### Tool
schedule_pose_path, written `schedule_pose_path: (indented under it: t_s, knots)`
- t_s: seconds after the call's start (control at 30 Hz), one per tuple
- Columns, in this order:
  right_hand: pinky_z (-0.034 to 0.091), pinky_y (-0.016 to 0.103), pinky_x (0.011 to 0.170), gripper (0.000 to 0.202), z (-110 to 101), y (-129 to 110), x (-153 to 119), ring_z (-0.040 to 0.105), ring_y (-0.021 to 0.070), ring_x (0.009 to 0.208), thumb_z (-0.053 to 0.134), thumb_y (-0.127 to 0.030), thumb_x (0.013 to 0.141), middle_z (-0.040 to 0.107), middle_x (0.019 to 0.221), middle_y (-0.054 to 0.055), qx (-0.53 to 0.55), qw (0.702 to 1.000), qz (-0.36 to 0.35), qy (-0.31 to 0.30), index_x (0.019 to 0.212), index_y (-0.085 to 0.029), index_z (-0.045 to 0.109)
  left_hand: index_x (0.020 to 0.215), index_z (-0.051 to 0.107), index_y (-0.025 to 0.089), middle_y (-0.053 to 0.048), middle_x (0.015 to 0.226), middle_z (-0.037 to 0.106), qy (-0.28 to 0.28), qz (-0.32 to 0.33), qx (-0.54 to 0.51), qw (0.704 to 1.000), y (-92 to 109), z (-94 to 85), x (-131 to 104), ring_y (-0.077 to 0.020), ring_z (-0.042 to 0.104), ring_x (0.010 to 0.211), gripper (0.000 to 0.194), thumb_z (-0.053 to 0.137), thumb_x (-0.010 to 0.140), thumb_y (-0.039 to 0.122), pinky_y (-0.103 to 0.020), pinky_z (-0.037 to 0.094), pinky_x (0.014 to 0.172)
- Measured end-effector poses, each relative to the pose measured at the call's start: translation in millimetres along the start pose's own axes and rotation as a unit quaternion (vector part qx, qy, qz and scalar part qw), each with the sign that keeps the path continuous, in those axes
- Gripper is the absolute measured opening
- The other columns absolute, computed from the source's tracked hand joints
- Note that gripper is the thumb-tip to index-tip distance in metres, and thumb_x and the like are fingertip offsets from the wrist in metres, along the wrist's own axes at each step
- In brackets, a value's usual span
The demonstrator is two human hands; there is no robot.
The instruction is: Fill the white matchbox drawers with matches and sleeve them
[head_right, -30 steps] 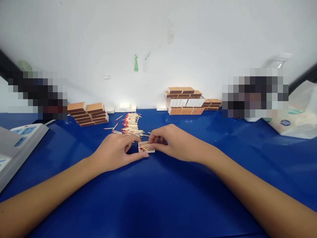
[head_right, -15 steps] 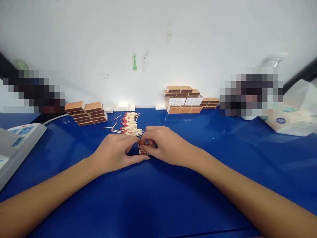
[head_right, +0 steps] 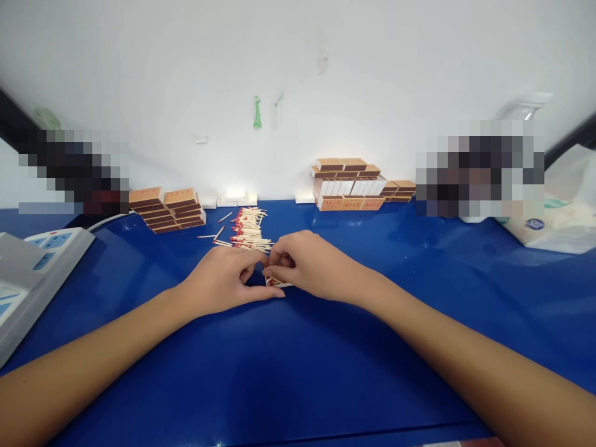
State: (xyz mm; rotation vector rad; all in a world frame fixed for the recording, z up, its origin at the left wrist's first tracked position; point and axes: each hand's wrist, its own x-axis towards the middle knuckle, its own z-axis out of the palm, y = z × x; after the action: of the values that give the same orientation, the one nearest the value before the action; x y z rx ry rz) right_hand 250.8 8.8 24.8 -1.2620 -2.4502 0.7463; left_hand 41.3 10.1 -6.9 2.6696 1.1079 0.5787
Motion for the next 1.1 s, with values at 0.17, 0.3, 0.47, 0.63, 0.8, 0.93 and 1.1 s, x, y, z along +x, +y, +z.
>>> schedule_pose_path:
  t_s: [0.17, 0.3, 0.47, 0.63, 0.8, 0.93, 1.1]
  knots:
    - [0.031, 0.027, 0.056, 0.019, -1.4, -0.6, -0.8, 0.051, 0.0110, 0.061, 0.066, -0.029, 0.091, 0.064, 0.069, -0.001, 0.002, 1.000, 0.004, -0.016, 0.076, -0.020, 0.072, 0.078, 0.062, 0.019, 0.005, 0.056, 0.052, -0.002, -0.008, -0.016, 1.000, -1.1, 0.1, -0.1, -0.0115, 0.046, 0.050, 0.053, 0.070, 0.083, 0.071, -0.026, 0.024, 0.054]
    - [0.031, 0.027, 0.056, 0.016, -4.0, -1.8, -1.7, 0.051, 0.0110, 0.061, 0.067, -0.028, 0.090, 0.065, 0.070, -0.002, -0.001, 0.999, 0.002, -0.036, 0.078, -0.021, 0.073, 0.079, 0.062, 0.019, 0.006, 0.055, 0.051, 0.006, 0.003, -0.024, 1.000, -2.8, 2.7, -1.0, -0.0115, 0.046, 0.050, 0.053, 0.071, 0.082, 0.071, -0.026, 0.025, 0.054]
    - [0.031, 0.027, 0.057, 0.016, -3.7, -5.6, -1.1, 0.052, 0.0116, 0.062, 0.065, -0.024, 0.089, 0.064, 0.069, -0.001, -0.048, 0.998, -0.005, -0.040, 0.074, -0.020, 0.068, 0.072, 0.053, 0.019, 0.005, 0.055, 0.050, 0.013, 0.004, -0.024, 1.000, -3.8, 3.2, -1.0, -0.0111, 0.045, 0.050, 0.057, 0.070, 0.082, 0.072, -0.026, 0.024, 0.053]
    - [0.033, 0.026, 0.061, 0.014, -3.3, -4.6, -1.5, 0.053, 0.0128, 0.069, 0.065, -0.019, 0.089, 0.066, 0.078, 0.000, -0.074, 0.996, -0.030, -0.037, 0.075, -0.019, 0.063, 0.071, 0.051, 0.019, 0.005, 0.057, 0.052, 0.008, 0.001, -0.024, 1.000, -3.6, 2.9, -0.8, -0.0116, 0.047, 0.051, 0.057, 0.070, 0.082, 0.072, -0.026, 0.026, 0.053]
    - [0.034, 0.027, 0.063, 0.018, -5.9, -0.2, -3.2, 0.053, 0.0125, 0.070, 0.060, -0.026, 0.096, 0.065, 0.081, 0.001, -0.038, 0.997, -0.061, -0.028, 0.080, -0.019, 0.065, 0.075, 0.056, 0.020, 0.006, 0.056, 0.050, 0.009, 0.008, -0.028, 1.000, -4.1, 3.7, -1.4, -0.0113, 0.046, 0.050, 0.055, 0.069, 0.083, 0.072, -0.026, 0.026, 0.053]
    - [0.031, 0.027, 0.060, 0.018, -6.1, 1.6, -4.1, 0.050, 0.0117, 0.065, 0.063, -0.027, 0.093, 0.062, 0.074, 0.000, -0.034, 0.998, -0.048, -0.035, 0.077, -0.019, 0.065, 0.075, 0.056, 0.019, 0.006, 0.055, 0.049, 0.008, 0.008, -0.032, 0.999, -3.3, 2.5, -1.1, -0.0110, 0.046, 0.050, 0.053, 0.070, 0.083, 0.070, -0.026, 0.026, 0.054]
    - [0.032, 0.027, 0.058, 0.021, -4.8, 2.9, -5.7, 0.050, 0.0118, 0.062, 0.059, -0.032, 0.096, 0.063, 0.072, -0.001, -0.020, 0.997, -0.017, -0.068, 0.080, -0.020, 0.065, 0.077, 0.058, 0.019, 0.006, 0.055, 0.049, 0.006, 0.007, -0.036, 0.999, -3.8, 2.9, -1.1, -0.0112, 0.045, 0.050, 0.053, 0.069, 0.084, 0.070, -0.026, 0.025, 0.054]
